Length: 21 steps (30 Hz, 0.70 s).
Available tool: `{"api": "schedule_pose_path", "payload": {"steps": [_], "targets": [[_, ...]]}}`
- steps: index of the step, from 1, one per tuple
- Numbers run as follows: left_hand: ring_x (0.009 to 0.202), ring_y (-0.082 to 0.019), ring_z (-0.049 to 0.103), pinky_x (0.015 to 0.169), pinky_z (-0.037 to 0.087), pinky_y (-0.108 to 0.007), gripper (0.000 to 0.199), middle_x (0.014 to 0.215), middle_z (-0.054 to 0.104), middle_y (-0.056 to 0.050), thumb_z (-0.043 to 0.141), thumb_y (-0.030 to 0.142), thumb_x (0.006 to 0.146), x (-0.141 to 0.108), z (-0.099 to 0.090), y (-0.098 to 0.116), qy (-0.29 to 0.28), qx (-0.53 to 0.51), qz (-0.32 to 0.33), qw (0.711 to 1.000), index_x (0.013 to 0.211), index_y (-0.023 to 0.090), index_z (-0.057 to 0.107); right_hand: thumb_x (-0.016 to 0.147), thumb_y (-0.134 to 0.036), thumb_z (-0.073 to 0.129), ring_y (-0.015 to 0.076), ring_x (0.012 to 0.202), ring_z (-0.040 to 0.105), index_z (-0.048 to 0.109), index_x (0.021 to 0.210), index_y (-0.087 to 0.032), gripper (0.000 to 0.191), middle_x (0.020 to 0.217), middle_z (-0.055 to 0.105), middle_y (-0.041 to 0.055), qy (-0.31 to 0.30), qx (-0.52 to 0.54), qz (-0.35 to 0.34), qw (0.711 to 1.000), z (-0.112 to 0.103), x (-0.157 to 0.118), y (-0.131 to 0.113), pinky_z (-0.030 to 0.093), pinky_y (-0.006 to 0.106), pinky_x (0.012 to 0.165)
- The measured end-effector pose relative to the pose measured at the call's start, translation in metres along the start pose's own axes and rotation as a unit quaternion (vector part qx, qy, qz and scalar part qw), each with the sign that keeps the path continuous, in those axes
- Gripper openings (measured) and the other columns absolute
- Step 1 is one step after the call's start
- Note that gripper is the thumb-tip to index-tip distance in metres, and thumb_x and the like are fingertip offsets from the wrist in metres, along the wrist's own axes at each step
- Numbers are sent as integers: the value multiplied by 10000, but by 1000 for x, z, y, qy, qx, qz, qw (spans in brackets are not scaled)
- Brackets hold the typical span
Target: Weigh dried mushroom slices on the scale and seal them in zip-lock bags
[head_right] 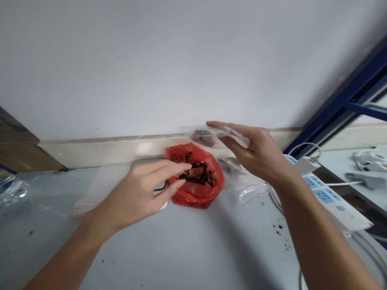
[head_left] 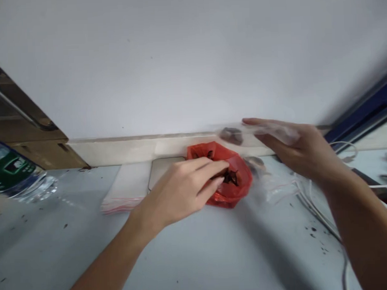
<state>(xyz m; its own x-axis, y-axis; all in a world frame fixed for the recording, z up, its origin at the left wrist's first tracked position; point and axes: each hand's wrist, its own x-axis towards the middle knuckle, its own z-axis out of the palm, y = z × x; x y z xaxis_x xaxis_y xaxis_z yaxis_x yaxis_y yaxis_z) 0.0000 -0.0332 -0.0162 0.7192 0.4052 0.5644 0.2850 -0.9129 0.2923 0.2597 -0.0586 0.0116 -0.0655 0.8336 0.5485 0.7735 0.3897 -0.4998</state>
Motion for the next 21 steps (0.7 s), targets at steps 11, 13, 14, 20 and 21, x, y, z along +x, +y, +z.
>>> {"api": "schedule_pose_path", "payload": {"steps": [11, 13, 14, 20, 21], "targets": [[1132, -244, 642, 1025, 532, -378, 221, 1116, 739, -102, 623, 215, 1009, 3, 56, -3, -225, 68, -31, 971, 1192, 140, 722, 955, -546, 564, 347, 1540, 330, 527, 1529, -287, 631, 1645, 407, 86, -228, -212, -113, 944, 11, -89, 91, 353, 623, 1208], [1109, -238, 642, 1017, 533, -371, 206, 1106, 739, -98, 614, 223, 1015, 2, 54, -3, -218, 57, -27, 974, 1164, 140, 730, 992, -583, 469, 343, 1518, 379, 602, 1467, -280, 579, 1612, 468, 83, -230, -206, -77, 948, 9, -84, 85, 382, 613, 1194], [1104, -237, 641, 1012, 534, -368, 203, 1103, 739, -96, 612, 227, 1017, 1, 53, -3, -214, 53, -27, 975, 1157, 142, 732, 1016, -569, 408, 341, 1485, 438, 661, 1406, -260, 558, 1562, 539, 94, -224, -203, -59, 951, 7, -80, 83, 417, 597, 1176], [1101, -229, 634, 1024, 521, -358, 190, 1091, 748, -84, 600, 223, 1025, -3, 48, -4, -205, 44, -27, 977, 1120, 142, 742, 1033, -489, 328, 327, 1196, 702, 741, 1251, -231, 533, 1254, 765, 116, -155, -217, 8, 964, 0, -48, 76, 555, 515, 1039], [1103, -227, 633, 1026, 519, -358, 192, 1091, 749, -83, 592, 220, 1028, -3, 47, -4, -204, 44, -26, 978, 1123, 143, 740, 1031, -485, 330, 330, 1218, 689, 725, 1282, -231, 532, 1284, 752, 116, -148, -224, 15, 963, 3, -43, 76, 548, 519, 1047]]}}
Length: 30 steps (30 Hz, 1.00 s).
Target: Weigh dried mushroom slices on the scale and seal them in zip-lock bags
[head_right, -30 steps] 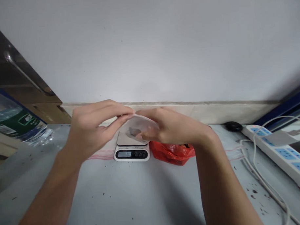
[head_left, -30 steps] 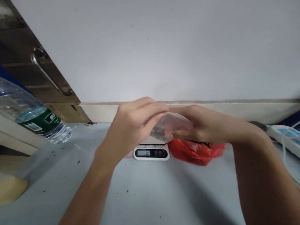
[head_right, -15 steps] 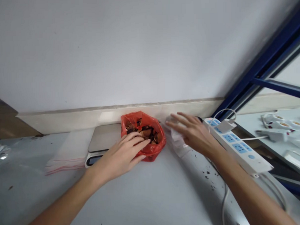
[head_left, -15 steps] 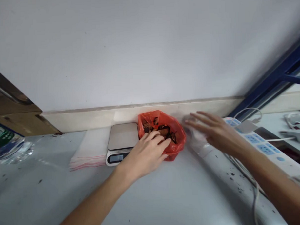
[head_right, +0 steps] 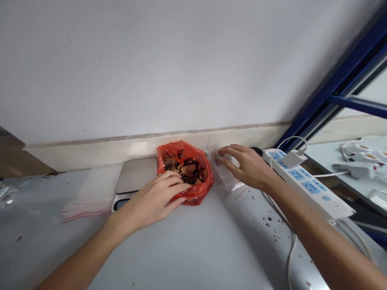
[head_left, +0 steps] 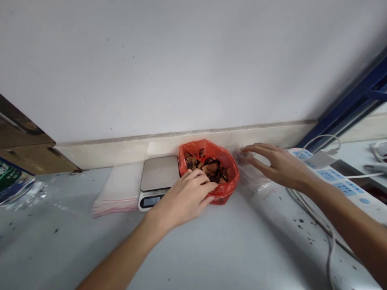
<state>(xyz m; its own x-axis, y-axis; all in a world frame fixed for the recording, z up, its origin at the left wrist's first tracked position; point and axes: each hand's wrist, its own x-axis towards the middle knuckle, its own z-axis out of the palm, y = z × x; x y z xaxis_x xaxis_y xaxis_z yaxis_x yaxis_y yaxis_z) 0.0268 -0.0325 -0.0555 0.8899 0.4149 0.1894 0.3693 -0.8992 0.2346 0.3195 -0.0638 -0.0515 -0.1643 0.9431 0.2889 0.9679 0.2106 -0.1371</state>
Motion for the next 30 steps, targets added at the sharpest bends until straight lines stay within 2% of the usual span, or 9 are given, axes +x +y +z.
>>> {"api": "schedule_pose_path", "payload": {"steps": [2, 5, 8, 10, 12, 18, 24, 30], "targets": [[1106, -225, 633, 1026, 516, -360, 194, 1093, 750, -79, 579, 217, 1034, 0, 0, -1, 2, 3, 3, 1000, 1122, 150, 738, 1032, -468, 318, 341, 1308, 628, 690, 1343, -222, 544, 1368, 707, 125, -4, -18, 15, 1000, 4, 10, -1, 510, 546, 1093], [1126, -224, 627, 1037, 506, -366, 184, 1102, 748, -75, 583, 220, 1031, 1, 1, -1, 4, 8, 11, 1000, 1113, 162, 737, 1036, -429, 293, 351, 1418, 527, 616, 1442, -196, 569, 1475, 626, 147, -45, -47, 23, 998, 18, 17, -2, 432, 577, 1164], [1138, -226, 622, 1041, 499, -362, 175, 1100, 747, -78, 595, 207, 1022, 1, 3, -1, 3, 7, 11, 1000, 1109, 151, 737, 1030, -447, 327, 369, 1467, 462, 530, 1525, -246, 572, 1567, 539, 129, -73, -78, 22, 994, 36, 12, -2, 441, 592, 1146], [1130, -224, 622, 1035, 499, -360, 176, 1093, 747, -75, 594, 209, 1023, 2, 3, -1, 1, 3, 8, 1000, 1109, 150, 735, 1024, -463, 345, 380, 1487, 428, 476, 1563, -287, 581, 1616, 479, 113, -61, -102, 19, 993, 47, 3, -2, 458, 597, 1122], [1126, -223, 622, 1031, 501, -362, 177, 1089, 748, -72, 588, 213, 1028, 2, 4, -2, -2, 0, 5, 1000, 1111, 155, 734, 1022, -455, 348, 383, 1509, 388, 447, 1581, -279, 595, 1639, 443, 119, -41, -117, 13, 992, 56, -5, 0, 443, 595, 1135], [1125, -230, 626, 1038, 504, -364, 182, 1068, 747, -80, 592, 204, 1023, 1, 3, -2, -15, 8, 2, 1000, 1113, 146, 739, 1021, -400, 348, 346, 1508, 384, 449, 1579, -242, 589, 1527, 577, 124, -20, -89, -40, 995, 69, -10, 14, 352, 582, 1218], [1110, -228, 628, 999, 528, -376, 190, 1044, 741, -72, 565, 219, 1037, 0, 3, -1, -16, 6, -5, 1000, 1104, 171, 736, 1014, -423, 339, 366, 1494, 394, 465, 1561, -228, 594, 1507, 591, 123, 6, -69, -46, 997, 77, -10, 25, 355, 605, 1212], [1105, -225, 626, 984, 531, -375, 205, 1051, 737, -72, 549, 221, 1044, 0, -1, 0, -20, -4, -14, 1000, 1106, 171, 737, 995, -381, 376, 362, 1501, 385, 523, 1508, -259, 548, 1495, 603, 111, -2, -57, -27, 998, 74, -10, 19, 361, 625, 1200]]}}
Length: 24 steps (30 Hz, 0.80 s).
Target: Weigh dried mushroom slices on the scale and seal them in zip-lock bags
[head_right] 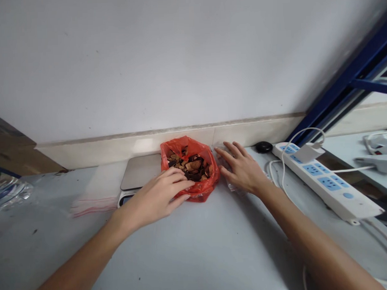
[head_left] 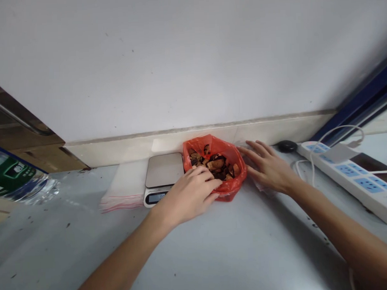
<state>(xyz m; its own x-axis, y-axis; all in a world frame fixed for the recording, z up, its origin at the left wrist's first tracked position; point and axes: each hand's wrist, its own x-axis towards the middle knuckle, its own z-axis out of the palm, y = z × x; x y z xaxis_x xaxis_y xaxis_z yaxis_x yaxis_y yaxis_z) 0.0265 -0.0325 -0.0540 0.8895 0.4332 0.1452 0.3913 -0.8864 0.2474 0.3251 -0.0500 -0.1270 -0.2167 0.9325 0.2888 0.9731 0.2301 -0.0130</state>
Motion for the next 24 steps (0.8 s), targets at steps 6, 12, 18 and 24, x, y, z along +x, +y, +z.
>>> {"api": "schedule_pose_path", "payload": {"steps": [6, 12, 18, 24], "targets": [[1108, -234, 623, 993, 521, -377, 176, 1049, 742, -75, 579, 210, 1026, -1, 0, 1, -3, 5, 4, 1000, 1084, 163, 739, 999, -427, 358, 377, 1515, 373, 548, 1492, -210, 571, 1525, 574, 141, -38, -9, 32, 999, -14, 3, -16, 345, 601, 1209], [1166, -247, 631, 1041, 506, -371, 199, 1139, 764, -73, 580, 196, 1022, -3, -3, 2, -41, -14, 38, 998, 1151, 149, 723, 986, -494, 367, 446, 1466, 431, 631, 1409, -276, 544, 1547, 555, 134, -25, -29, 88, 995, -46, 15, -35, 330, 743, 1131], [1174, -232, 670, 1019, 545, -371, 264, 1265, 730, -92, 552, 215, 1040, -13, -27, -24, 67, -51, -11, 996, 1256, 159, 694, 953, -351, 439, 266, 884, 735, 758, 1021, -224, 351, 1036, 787, 114, 10, 95, 48, 994, -94, 46, -85, 566, 386, 801], [1073, -232, 702, 919, 568, -348, 302, 1194, 761, -67, 480, 263, 1053, -32, -56, -43, 87, -29, -93, 991, 1177, 184, 744, 826, -301, 642, 261, 923, 727, 717, 1228, -273, 410, 1158, 761, 91, -289, 93, 51, 951, -81, 76, -127, 532, 321, 695]]}}
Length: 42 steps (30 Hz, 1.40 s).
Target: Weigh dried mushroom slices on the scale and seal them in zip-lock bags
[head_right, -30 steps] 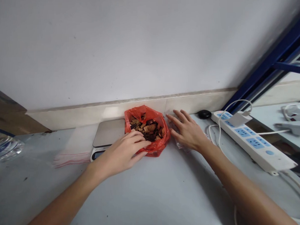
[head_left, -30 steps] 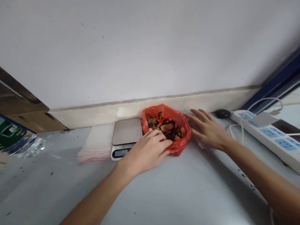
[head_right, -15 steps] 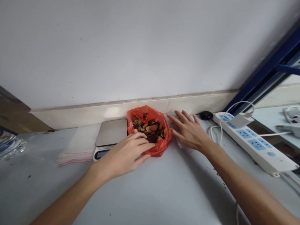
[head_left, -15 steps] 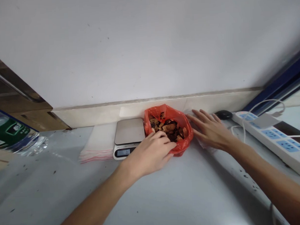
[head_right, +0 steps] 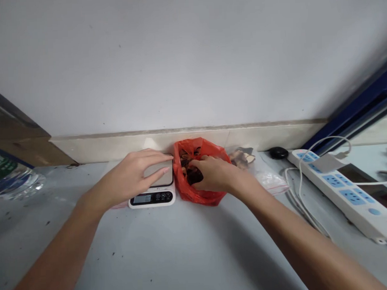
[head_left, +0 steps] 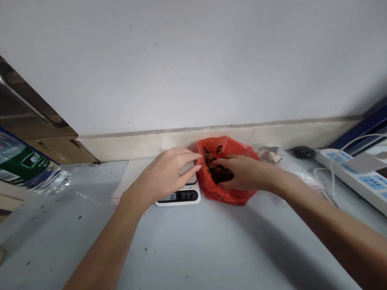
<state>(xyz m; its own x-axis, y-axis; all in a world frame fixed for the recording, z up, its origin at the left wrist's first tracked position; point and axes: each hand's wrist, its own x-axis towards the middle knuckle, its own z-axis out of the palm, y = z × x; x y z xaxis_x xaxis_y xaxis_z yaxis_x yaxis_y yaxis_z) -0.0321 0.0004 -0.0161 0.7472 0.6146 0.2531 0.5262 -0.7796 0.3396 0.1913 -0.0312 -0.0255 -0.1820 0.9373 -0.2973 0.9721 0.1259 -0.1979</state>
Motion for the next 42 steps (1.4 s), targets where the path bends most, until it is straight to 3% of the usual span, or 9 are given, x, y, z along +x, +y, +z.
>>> {"api": "schedule_pose_path", "payload": {"steps": [2, 3, 9, 14, 21, 30, 36, 39, 42], "targets": [[1083, -229, 701, 932, 561, -341, 316, 1220, 757, -63, 479, 268, 1049, -3, -5, -1, 2, 3, -10, 1000, 1211, 184, 738, 809, -309, 676, 290, 1023, 718, 619, 1403, -286, 597, 1327, 691, 127, -7, -7, 11, 1000, 4, 8, -4, 545, 339, 735], [1080, -227, 701, 935, 559, -338, 317, 1223, 756, -58, 485, 271, 1045, -5, -7, -2, 3, 3, -14, 1000, 1221, 186, 735, 817, -293, 664, 290, 1025, 718, 608, 1414, -280, 600, 1348, 676, 137, -6, -12, 9, 1000, 4, 10, -6, 542, 340, 737], [1044, -219, 701, 860, 568, -322, 312, 1184, 761, -40, 482, 276, 1040, -7, -7, -1, -10, 0, -28, 1000, 1207, 222, 740, 798, -72, 567, 212, 764, 696, 714, 1003, -206, 286, 952, 770, 74, -10, -22, -29, 999, -4, 9, -13, 451, 288, 582], [1028, -222, 703, 880, 560, -333, 309, 1168, 764, -44, 501, 266, 1030, -9, -11, -3, -9, -3, -29, 1000, 1217, 213, 741, 829, -94, 573, 188, 727, 693, 698, 930, -242, 218, 870, 773, 19, 0, -2, -38, 999, -10, 14, -1, 478, 271, 594], [1036, -225, 721, 867, 562, -315, 310, 1156, 778, -11, 506, 244, 990, -17, -24, -17, 4, 2, -44, 999, 1161, 250, 765, 751, -143, 525, 221, 651, 678, 731, 763, -281, 248, 759, 757, 26, 79, 8, -74, 994, -22, 17, 13, 506, 315, 557], [1201, -255, 679, 984, 540, -336, 409, 1297, 734, -79, 541, 332, 987, -29, -41, -39, -55, -14, -161, 985, 1346, 203, 688, 733, -103, 556, 159, 723, 688, 757, 810, -252, 262, 831, 780, -36, 148, 134, -108, 974, -47, 12, -40, 512, 245, 662], [1157, -280, 699, 911, 550, -363, 573, 1366, 685, -114, 550, 448, 950, -39, -41, -53, -210, 11, -277, 938, 1502, 298, 534, 804, -53, 523, 162, 758, 683, 755, 863, -218, 292, 891, 791, -1, 64, 145, -163, 974, -17, 44, -79, 500, 257, 685], [1166, -282, 698, 918, 546, -363, 593, 1339, 696, -118, 567, 458, 940, -41, -40, -56, -229, 22, -296, 927, 1511, 306, 515, 824, -36, 526, 176, 824, 702, 765, 869, -210, 299, 936, 804, 17, 24, 150, -170, 974, -4, 56, -85, 509, 264, 738], [1165, -281, 694, 920, 549, -369, 565, 1336, 692, -115, 595, 423, 918, -43, -42, -57, -230, 19, -300, 925, 1465, 289, 553, 863, -61, 537, 181, 885, 715, 781, 953, -229, 309, 1007, 805, 22, 6, 156, -166, 974, -5, 53, -83, 518, 262, 769]]}}
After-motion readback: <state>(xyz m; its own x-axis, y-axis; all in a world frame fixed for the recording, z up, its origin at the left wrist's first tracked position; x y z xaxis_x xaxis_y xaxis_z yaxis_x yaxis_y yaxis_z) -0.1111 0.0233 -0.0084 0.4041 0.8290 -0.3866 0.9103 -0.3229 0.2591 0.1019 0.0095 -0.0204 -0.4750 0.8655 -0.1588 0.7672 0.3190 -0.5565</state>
